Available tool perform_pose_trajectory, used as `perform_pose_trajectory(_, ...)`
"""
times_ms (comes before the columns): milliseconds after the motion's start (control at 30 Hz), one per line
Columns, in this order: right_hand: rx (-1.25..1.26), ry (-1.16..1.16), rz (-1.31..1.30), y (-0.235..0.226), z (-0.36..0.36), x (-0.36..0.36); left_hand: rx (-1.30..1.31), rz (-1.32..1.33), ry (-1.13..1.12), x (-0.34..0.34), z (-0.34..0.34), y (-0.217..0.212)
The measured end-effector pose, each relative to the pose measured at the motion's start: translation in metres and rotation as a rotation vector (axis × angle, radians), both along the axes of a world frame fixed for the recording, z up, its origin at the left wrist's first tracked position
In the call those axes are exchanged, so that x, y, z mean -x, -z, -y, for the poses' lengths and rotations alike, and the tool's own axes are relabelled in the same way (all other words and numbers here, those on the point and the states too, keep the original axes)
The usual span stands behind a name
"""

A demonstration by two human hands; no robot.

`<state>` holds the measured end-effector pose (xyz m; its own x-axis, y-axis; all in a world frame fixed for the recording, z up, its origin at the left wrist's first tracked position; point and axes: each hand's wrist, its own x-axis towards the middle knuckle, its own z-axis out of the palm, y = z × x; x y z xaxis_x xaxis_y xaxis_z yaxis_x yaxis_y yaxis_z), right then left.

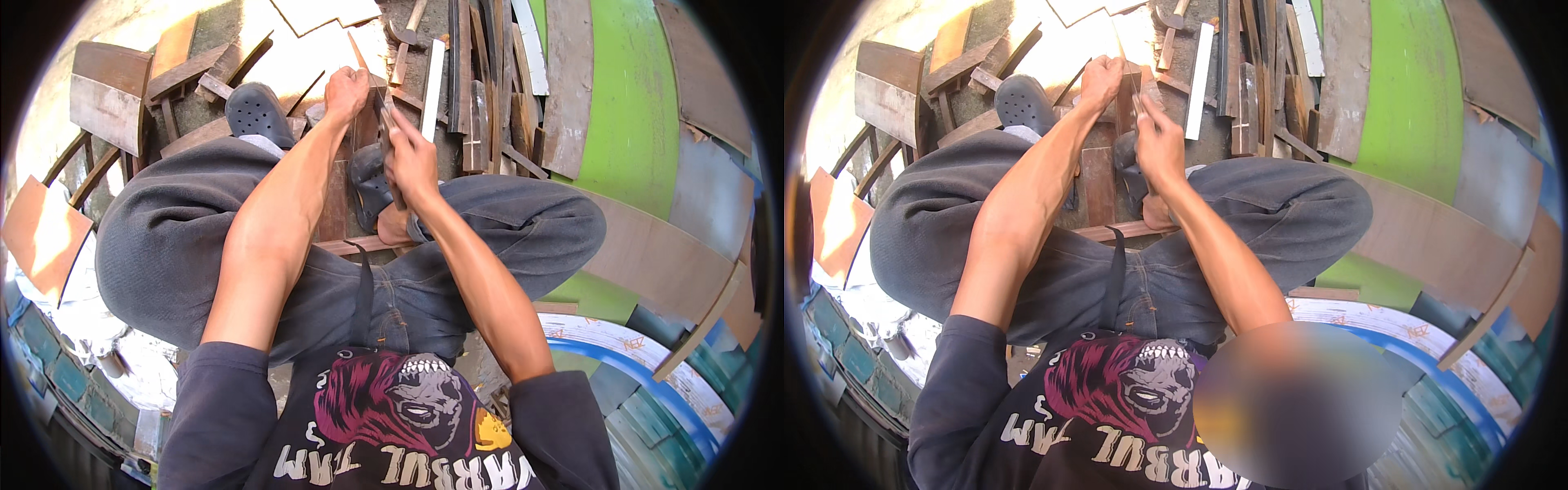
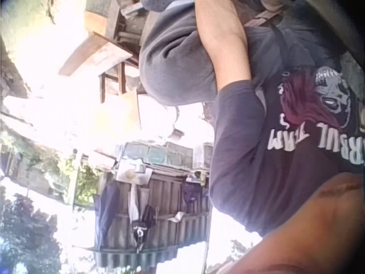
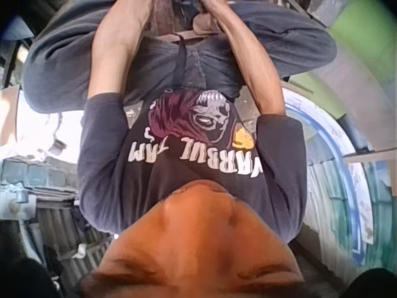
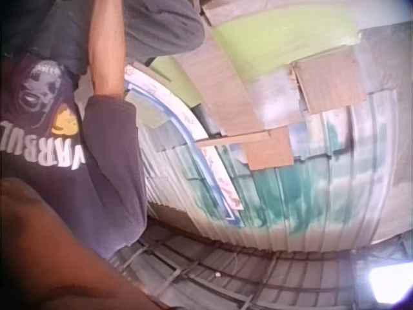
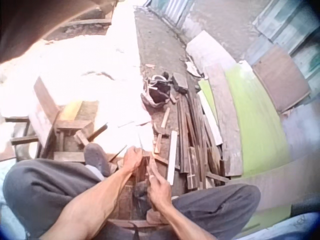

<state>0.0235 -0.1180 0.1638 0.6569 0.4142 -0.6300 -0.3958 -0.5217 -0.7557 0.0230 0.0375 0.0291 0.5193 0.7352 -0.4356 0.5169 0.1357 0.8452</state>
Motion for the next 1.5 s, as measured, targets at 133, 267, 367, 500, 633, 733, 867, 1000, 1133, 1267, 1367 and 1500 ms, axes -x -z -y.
perform_pose_trajectory(133, 0.016, -0.005, 0.003, -0.009, -0.001, 0.009, -0.022, -0.033, -0.052, 0.003, 0.0, 0.006)
perform_pose_trajectory(267, -0.057, 0.026, -0.084, -0.075, 0.071, 0.053, -0.039, -0.06, -0.046, 0.015, -0.014, 0.014)
perform_pose_trajectory(367, -0.006, -0.075, 0.094, -0.038, 0.059, 0.035, -0.018, -0.04, -0.01, 0.009, -0.004, 0.009)
perform_pose_trajectory(500, 0.055, 0.047, -0.026, 0.002, -0.035, -0.02, -0.056, -0.087, 0.0, -0.008, 0.017, -0.005)
perform_pose_trajectory(633, -0.073, -0.013, -0.082, -0.056, 0.046, 0.048, 0.001, -0.104, -0.074, 0.008, -0.022, 0.015)
perform_pose_trajectory(733, -0.056, -0.018, -0.078, -0.077, 0.1, 0.06, 0.075, -0.098, -0.093, 0.012, -0.006, 0.006)
perform_pose_trajectory(867, -0.075, 0.002, 0.006, 0.008, -0.012, 0.0, 0.086, -0.017, -0.065, 0.001, 0.0, -0.002)
perform_pose_trajectory(1000, -0.056, 0.014, -0.025, -0.005, 0.003, 0.024, 0.013, -0.076, -0.059, 0.013, 0.001, 0.006)
perform_pose_trajectory(1133, -0.052, -0.058, -0.042, -0.069, 0.102, 0.063, 0.036, -0.07, -0.06, 0.018, -0.006, 0.01)
perform_pose_trajectory(1267, -0.082, 0.023, 0.012, -0.002, 0.016, 0.023, 0.084, -0.044, -0.011, 0.008, -0.01, 0.012)
perform_pose_trajectory(1367, -0.021, 0.064, 0.041, 0.017, -0.036, -0.011, 0.05, -0.082, 0.027, -0.001, -0.005, 0.009)
perform_pose_trajectory(1500, -0.063, 0.073, -0.112, -0.041, 0.003, 0.023, 0.014, -0.12, -0.01, 0.004, -0.016, 0.021)
